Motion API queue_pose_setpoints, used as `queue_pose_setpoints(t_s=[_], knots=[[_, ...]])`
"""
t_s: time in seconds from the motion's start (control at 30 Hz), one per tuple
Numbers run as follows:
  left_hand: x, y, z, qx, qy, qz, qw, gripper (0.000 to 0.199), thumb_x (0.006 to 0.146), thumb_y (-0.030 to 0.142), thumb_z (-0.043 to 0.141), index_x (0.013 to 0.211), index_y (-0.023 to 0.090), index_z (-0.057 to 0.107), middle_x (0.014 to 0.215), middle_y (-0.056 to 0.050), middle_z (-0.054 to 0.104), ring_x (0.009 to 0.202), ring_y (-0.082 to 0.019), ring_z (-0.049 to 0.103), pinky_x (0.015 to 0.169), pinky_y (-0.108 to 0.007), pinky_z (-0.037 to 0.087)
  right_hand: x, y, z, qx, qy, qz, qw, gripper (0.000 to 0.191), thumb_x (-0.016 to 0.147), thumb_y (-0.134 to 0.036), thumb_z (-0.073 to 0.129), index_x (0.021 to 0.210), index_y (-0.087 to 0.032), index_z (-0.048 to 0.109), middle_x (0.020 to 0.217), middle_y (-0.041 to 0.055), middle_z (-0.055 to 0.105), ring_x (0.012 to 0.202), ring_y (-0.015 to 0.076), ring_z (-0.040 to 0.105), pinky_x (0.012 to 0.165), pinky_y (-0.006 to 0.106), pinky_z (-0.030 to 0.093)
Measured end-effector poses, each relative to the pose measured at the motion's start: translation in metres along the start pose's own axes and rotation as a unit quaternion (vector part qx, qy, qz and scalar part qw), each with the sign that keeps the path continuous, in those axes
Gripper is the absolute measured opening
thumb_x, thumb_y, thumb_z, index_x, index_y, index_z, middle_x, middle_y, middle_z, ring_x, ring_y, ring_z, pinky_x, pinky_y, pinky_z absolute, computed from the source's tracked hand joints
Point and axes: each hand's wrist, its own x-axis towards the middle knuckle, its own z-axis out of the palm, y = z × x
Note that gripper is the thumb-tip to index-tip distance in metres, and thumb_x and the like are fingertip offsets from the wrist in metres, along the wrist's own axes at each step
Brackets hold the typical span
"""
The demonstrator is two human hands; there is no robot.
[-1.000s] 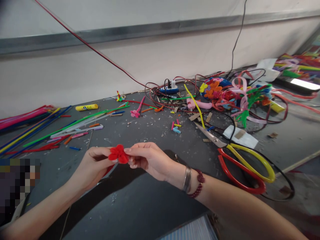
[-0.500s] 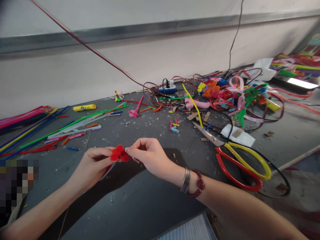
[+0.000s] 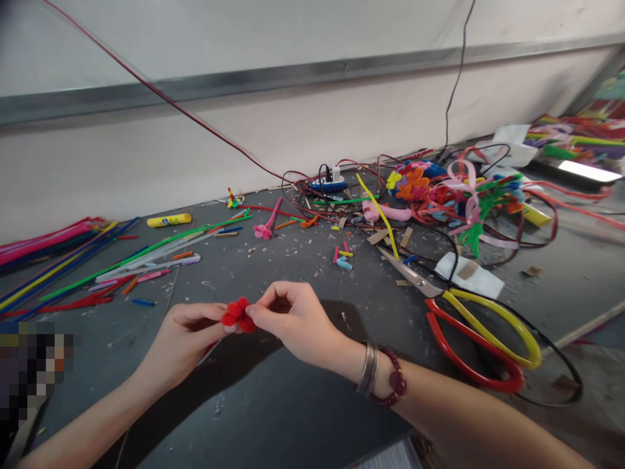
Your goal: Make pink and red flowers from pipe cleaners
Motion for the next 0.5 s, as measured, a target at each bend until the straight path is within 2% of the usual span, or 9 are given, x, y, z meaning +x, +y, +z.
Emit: queue_pose_setpoints(t_s=[0.2,0.5], knots=[[-0.0024,-0.0027,0.0032,-0.015,0.034,0.024,0.999,0.004,0.063,0.017,0.072,0.065,0.02,0.071,0.076,-0.003,0.073,0.07,-0.018,0.066,0.069,-0.027,0.053,0.0,-0.0012,0.0007,0.02,-0.017,0.003,1.0,0.017,0.071,-0.024,0.063,0.06,-0.015,0.054,0.056,-0.0036,0.052,0.05,0.0056,0.044,0.049,0.02,0.035],[-0.0079,-0.0011,0.0094,0.014,0.089,0.04,0.995,0.008,0.066,0.017,0.069,0.073,0.02,0.069,0.075,0.0,0.071,0.067,-0.014,0.064,0.064,-0.021,0.051,0.0006,0.0011,-0.0003,0.01,-0.019,-0.022,1.0,0.015,0.071,-0.026,0.064,0.064,-0.014,0.058,0.064,-0.0011,0.058,0.058,0.0079,0.051,0.057,0.022,0.04]])
